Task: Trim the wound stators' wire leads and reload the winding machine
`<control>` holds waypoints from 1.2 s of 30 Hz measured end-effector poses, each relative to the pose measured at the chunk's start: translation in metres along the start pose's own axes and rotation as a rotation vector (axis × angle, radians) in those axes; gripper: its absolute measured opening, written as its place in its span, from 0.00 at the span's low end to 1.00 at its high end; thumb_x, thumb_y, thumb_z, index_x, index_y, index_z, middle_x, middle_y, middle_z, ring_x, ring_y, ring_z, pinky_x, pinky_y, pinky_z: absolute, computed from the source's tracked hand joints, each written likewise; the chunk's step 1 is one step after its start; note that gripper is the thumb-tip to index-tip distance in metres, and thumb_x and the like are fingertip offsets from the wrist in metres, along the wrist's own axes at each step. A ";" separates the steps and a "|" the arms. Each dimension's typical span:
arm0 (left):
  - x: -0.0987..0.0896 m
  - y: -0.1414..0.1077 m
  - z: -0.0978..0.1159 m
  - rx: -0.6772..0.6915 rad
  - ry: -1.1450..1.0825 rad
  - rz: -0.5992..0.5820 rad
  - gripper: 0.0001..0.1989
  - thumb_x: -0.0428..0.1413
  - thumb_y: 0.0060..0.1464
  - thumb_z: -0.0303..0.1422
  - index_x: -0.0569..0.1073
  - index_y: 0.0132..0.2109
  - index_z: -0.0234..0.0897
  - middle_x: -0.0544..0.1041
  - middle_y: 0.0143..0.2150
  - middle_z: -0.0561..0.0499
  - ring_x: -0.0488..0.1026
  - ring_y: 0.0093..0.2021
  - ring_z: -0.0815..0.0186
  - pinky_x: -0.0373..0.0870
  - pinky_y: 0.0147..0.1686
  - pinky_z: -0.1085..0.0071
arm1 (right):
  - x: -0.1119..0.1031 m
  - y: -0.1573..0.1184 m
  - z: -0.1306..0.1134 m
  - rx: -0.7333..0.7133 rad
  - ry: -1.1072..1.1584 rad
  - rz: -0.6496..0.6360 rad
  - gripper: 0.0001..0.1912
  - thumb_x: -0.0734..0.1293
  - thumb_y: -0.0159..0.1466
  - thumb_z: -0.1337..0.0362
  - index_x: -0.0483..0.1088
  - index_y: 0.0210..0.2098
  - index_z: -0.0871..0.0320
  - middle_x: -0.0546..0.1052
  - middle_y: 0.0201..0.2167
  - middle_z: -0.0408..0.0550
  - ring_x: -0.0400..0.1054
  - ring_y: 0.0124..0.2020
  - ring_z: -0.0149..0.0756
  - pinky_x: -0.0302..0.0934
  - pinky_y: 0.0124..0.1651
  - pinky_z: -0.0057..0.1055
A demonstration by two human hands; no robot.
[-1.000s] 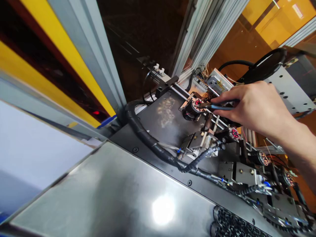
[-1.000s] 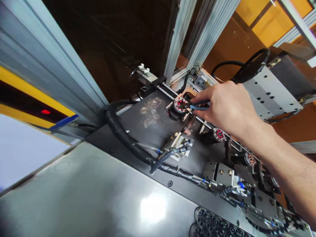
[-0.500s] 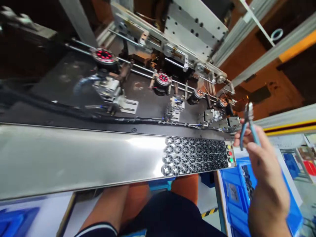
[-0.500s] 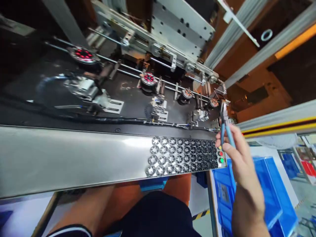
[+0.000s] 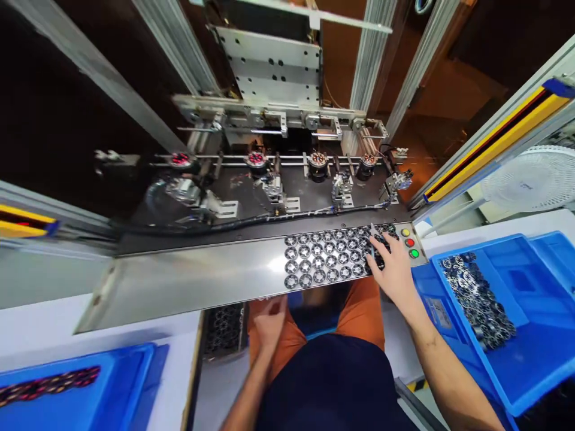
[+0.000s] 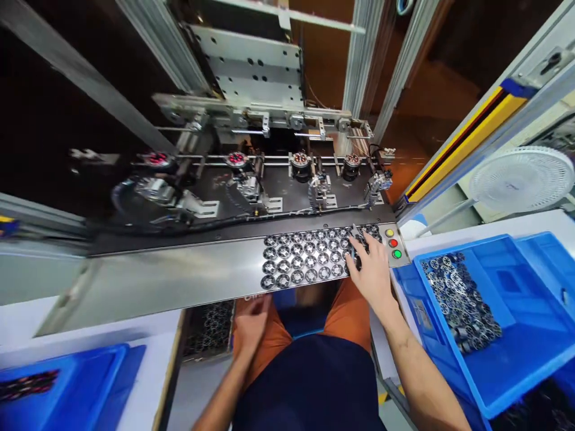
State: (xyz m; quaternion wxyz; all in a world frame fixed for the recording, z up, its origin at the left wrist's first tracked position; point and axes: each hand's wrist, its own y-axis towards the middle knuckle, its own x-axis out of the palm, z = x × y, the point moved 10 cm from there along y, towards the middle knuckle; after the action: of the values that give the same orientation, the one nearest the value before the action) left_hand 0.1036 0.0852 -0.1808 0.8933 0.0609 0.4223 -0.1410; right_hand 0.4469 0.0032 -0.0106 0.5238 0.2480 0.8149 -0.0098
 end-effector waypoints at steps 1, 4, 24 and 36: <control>-0.023 -0.012 0.004 0.000 -0.029 0.150 0.22 0.61 0.79 0.52 0.81 0.42 0.39 0.84 0.37 0.50 0.83 0.35 0.63 0.85 0.40 0.66 | 0.002 0.003 -0.002 -0.025 0.013 0.006 0.24 0.67 0.78 0.53 0.81 0.68 0.49 0.76 0.73 0.63 0.69 0.75 0.66 0.63 0.79 0.72; -0.101 -0.045 0.025 0.082 -0.134 0.529 0.26 0.54 0.77 0.52 0.78 0.31 0.46 0.81 0.25 0.51 0.82 0.25 0.59 0.86 0.29 0.59 | -0.009 0.020 -0.016 -0.103 0.064 0.052 0.22 0.67 0.78 0.50 0.83 0.63 0.51 0.81 0.66 0.64 0.74 0.69 0.65 0.68 0.74 0.71; -0.339 0.357 0.034 0.381 0.570 0.170 0.21 0.70 0.62 0.55 0.90 0.49 0.44 0.89 0.54 0.46 0.79 0.59 0.50 0.71 0.67 0.54 | 0.154 0.315 -0.293 -0.617 -0.371 -0.551 0.23 0.75 0.78 0.50 0.77 0.66 0.55 0.80 0.66 0.54 0.79 0.62 0.47 0.79 0.65 0.53; -0.305 0.406 -0.013 0.390 0.642 -0.040 0.20 0.67 0.68 0.55 0.88 0.50 0.43 0.86 0.57 0.45 0.75 0.64 0.49 0.69 0.66 0.54 | 0.190 0.342 -0.290 -0.598 -0.532 -0.680 0.23 0.75 0.77 0.50 0.77 0.65 0.54 0.81 0.66 0.54 0.79 0.62 0.47 0.79 0.65 0.52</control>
State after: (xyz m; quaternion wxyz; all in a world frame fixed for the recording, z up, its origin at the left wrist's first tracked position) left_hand 0.0327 0.5359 0.0419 0.6842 0.2628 0.6472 -0.2099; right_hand 0.2802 0.4578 0.0409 0.7278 -0.2021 0.6552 -0.0088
